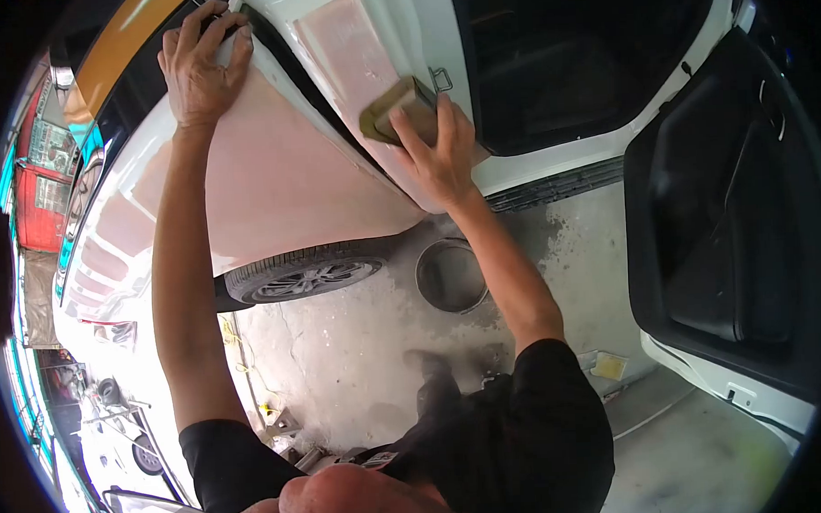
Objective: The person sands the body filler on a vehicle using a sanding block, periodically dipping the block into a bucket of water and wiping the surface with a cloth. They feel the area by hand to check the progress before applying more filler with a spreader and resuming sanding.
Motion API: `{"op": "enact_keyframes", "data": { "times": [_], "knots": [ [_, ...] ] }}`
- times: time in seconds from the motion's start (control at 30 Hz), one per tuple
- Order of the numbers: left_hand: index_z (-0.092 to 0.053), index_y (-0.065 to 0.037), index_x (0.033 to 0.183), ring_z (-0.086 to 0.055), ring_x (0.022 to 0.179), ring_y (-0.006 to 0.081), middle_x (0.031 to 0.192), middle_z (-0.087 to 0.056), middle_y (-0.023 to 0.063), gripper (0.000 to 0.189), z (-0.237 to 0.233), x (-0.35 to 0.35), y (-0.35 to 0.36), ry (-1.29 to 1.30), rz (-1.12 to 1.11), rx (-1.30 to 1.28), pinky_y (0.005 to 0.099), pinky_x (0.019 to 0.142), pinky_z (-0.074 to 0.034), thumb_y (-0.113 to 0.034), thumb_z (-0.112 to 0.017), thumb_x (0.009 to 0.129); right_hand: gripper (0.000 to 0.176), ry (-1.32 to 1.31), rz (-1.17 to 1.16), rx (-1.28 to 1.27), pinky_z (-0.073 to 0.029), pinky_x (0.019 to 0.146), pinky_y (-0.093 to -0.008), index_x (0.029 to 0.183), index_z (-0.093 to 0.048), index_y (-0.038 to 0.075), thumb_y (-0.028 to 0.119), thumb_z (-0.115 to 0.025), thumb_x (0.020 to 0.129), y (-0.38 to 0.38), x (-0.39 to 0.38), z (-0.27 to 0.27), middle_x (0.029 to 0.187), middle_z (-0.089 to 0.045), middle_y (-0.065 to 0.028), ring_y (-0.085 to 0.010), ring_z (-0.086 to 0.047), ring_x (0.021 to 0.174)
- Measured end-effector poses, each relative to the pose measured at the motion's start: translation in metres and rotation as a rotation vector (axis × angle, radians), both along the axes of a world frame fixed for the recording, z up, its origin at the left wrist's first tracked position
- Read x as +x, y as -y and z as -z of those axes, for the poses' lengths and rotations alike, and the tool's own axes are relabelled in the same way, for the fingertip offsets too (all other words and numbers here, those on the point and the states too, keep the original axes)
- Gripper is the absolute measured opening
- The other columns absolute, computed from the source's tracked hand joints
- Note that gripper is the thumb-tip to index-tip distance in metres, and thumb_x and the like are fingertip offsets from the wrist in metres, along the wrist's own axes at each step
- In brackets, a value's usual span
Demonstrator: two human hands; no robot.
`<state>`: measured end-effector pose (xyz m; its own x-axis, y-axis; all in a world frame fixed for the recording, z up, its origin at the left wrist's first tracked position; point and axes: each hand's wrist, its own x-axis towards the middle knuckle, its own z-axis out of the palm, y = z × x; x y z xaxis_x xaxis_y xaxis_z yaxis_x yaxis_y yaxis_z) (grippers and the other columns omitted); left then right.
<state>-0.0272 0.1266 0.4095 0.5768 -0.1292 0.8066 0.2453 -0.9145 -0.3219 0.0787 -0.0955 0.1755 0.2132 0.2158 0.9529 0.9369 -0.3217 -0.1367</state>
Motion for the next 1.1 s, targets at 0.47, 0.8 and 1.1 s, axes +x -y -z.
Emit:
{"op": "enact_keyframes", "data": {
  "times": [0.47,0.8,1.1],
  "knots": [
    [-0.078,-0.024,0.099,-0.056,0.095,0.0210,0.120,-0.067,-0.0094,0.016,0.000,0.004,-0.013,0.068,0.063,0.077,0.0374,0.092,-0.044,-0.028,-0.076,0.084,0.067,-0.013,0.057,-0.005,-0.045,0.088,-0.0511,0.141,-0.059,0.027,0.026,-0.083,0.079,-0.012,-0.005,-0.064,0.136,-0.045,-0.0295,-0.0455,-0.053,0.109],
    [-0.077,-0.022,0.098,-0.058,0.099,0.0236,0.118,-0.066,-0.0049,0.020,0.006,0.003,-0.013,0.108,0.094,0.042,0.0390,0.086,-0.045,-0.027,-0.076,0.078,0.071,-0.005,0.040,-0.039,-0.045,0.092,-0.0522,0.146,-0.057,0.024,0.027,-0.083,0.079,-0.006,-0.014,-0.040,0.135,-0.045,-0.0299,-0.0458,-0.051,0.112],
    [-0.056,-0.021,0.146,-0.040,0.143,0.0302,0.157,-0.046,0.0056,0.072,0.004,-0.006,-0.005,0.120,0.094,0.018,0.0523,0.117,-0.027,-0.045,-0.076,0.081,0.073,-0.009,0.099,-0.123,-0.045,0.094,-0.0539,0.146,-0.055,0.025,0.026,-0.084,0.079,-0.005,-0.012,-0.028,0.137,-0.044,-0.0313,-0.0486,-0.051,0.114]
  ]
}}
